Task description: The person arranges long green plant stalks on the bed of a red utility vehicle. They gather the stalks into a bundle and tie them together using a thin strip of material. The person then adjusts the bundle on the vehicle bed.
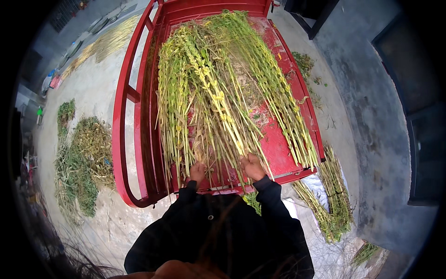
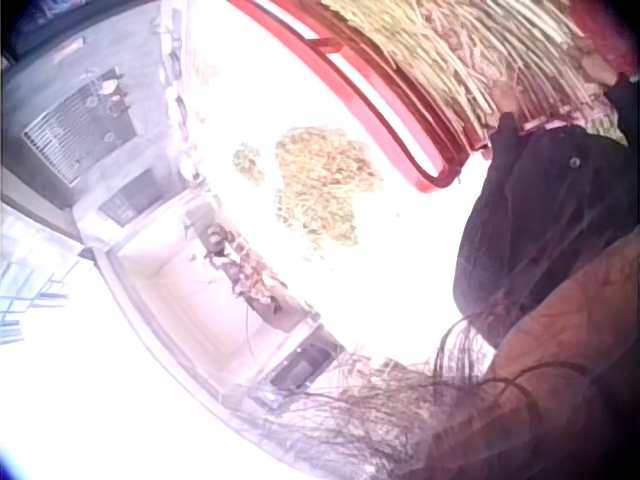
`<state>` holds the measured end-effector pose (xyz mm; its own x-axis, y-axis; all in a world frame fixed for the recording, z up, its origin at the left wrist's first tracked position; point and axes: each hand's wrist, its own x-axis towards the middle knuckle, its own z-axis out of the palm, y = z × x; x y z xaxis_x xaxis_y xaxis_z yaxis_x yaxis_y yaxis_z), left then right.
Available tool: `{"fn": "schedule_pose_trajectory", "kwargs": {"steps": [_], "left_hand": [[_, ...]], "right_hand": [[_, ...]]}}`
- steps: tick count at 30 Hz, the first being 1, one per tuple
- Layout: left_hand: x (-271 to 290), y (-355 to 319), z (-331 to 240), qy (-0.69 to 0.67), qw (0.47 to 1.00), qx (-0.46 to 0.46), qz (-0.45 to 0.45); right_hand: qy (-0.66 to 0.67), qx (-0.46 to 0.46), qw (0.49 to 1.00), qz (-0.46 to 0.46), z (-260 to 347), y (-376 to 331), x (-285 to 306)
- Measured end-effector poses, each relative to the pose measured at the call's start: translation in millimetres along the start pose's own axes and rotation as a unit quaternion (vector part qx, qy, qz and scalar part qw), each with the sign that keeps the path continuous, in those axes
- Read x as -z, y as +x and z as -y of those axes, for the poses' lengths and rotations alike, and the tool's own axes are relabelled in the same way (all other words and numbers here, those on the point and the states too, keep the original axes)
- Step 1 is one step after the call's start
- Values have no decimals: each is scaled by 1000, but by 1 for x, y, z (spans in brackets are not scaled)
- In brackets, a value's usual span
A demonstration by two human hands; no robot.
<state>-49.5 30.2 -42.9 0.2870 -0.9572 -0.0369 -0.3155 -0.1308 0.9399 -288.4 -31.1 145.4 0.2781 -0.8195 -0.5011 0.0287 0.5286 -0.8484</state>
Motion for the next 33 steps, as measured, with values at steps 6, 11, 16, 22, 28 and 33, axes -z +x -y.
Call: {"fn": "schedule_pose_trajectory", "kwargs": {"steps": [6, 11, 16, 22, 28, 33], "left_hand": [[73, -35, 12, 67, 991, 80, -86], [84, -32, 45, -177, 961, 167, -131], [61, -31, 11, -198, 954, 186, -124], [49, -50, -10, -125, 971, 181, -97], [47, -68, -7, -154, 950, 248, -106], [40, -75, 20, -89, 961, 238, -112]], "right_hand": [[28, 68, 996, -41, 46, -64, 49], [9, 135, 987, -90, 48, -76, 102], [-257, 271, 890, -261, 49, -37, 173], [-412, 277, 784, -372, 13, 16, 256], [-435, 269, 773, -374, -71, 58, 318], [-394, 235, 817, -350, -70, 69, 329]]}}
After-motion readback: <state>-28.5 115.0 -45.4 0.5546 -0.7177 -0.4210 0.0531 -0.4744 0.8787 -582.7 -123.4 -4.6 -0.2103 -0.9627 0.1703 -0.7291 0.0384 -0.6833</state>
